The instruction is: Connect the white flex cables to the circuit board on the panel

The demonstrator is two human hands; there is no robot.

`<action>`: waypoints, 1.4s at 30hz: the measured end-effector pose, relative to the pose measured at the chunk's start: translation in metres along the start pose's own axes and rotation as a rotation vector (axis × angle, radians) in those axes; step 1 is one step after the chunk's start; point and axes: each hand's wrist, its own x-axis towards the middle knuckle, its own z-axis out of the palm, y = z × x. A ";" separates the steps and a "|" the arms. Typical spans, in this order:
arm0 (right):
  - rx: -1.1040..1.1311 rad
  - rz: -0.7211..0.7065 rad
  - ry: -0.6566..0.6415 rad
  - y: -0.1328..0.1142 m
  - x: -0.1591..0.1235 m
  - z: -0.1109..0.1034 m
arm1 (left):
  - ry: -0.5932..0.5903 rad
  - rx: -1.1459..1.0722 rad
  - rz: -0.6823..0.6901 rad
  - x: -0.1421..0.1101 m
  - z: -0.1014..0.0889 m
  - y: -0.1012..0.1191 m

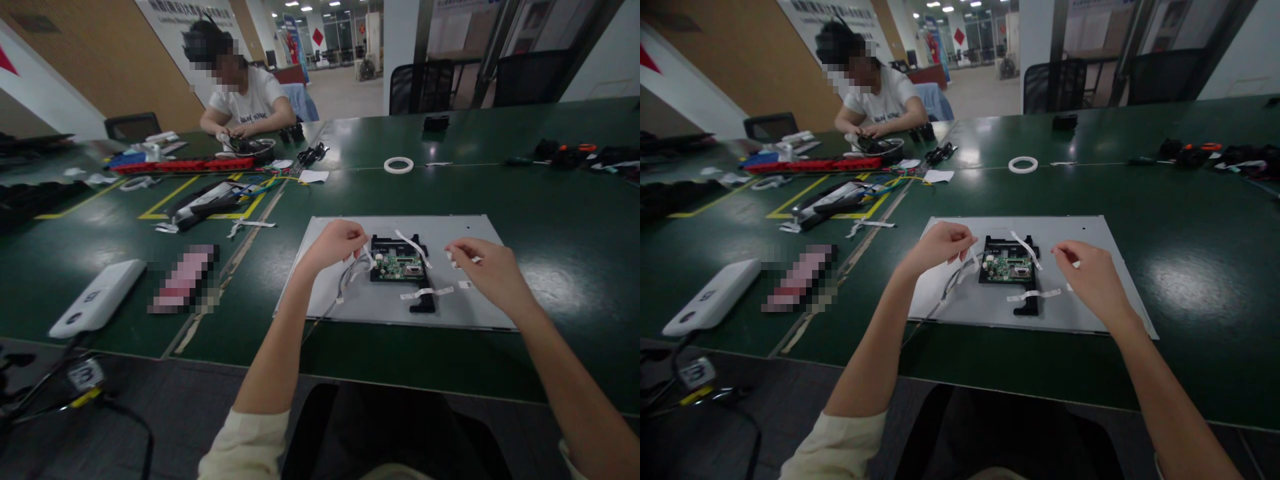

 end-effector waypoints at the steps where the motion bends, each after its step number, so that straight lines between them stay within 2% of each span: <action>1: 0.061 -0.017 0.015 -0.004 -0.001 0.002 | -0.032 -0.036 0.050 -0.001 0.001 0.004; 3: 0.148 -0.064 0.012 -0.014 -0.004 0.008 | -0.095 -0.083 0.126 -0.004 0.003 0.011; 7: 0.166 -0.271 -0.148 -0.035 -0.013 0.025 | -0.197 -0.155 0.205 -0.005 0.009 0.017; 12: -0.068 -0.620 -0.307 -0.050 -0.019 0.048 | -0.267 -0.215 0.252 -0.004 0.011 0.018; 15: -0.184 -0.715 -0.354 -0.053 -0.020 0.057 | -0.322 -0.272 0.256 -0.005 0.011 0.020; 20: -0.205 -0.712 -0.372 -0.053 -0.021 0.062 | -0.405 -0.325 0.263 -0.005 0.015 0.022; 25: -0.026 -0.597 -0.345 -0.050 -0.021 0.062 | -0.392 -0.433 0.283 -0.009 0.011 0.024; 30: 0.014 -0.603 -0.362 -0.051 -0.020 0.064 | -0.509 -0.577 0.289 -0.014 0.003 0.023; 32: 0.003 -0.614 -0.390 -0.052 -0.020 0.063 | -0.475 -0.601 0.303 -0.014 0.002 0.022; 35: 0.035 -0.617 -0.382 -0.054 -0.021 0.058 | -0.355 -0.586 0.279 -0.014 0.004 0.023; 42: 0.264 -0.497 -0.131 -0.058 -0.026 0.042 | -0.143 -0.634 0.221 -0.013 0.009 0.023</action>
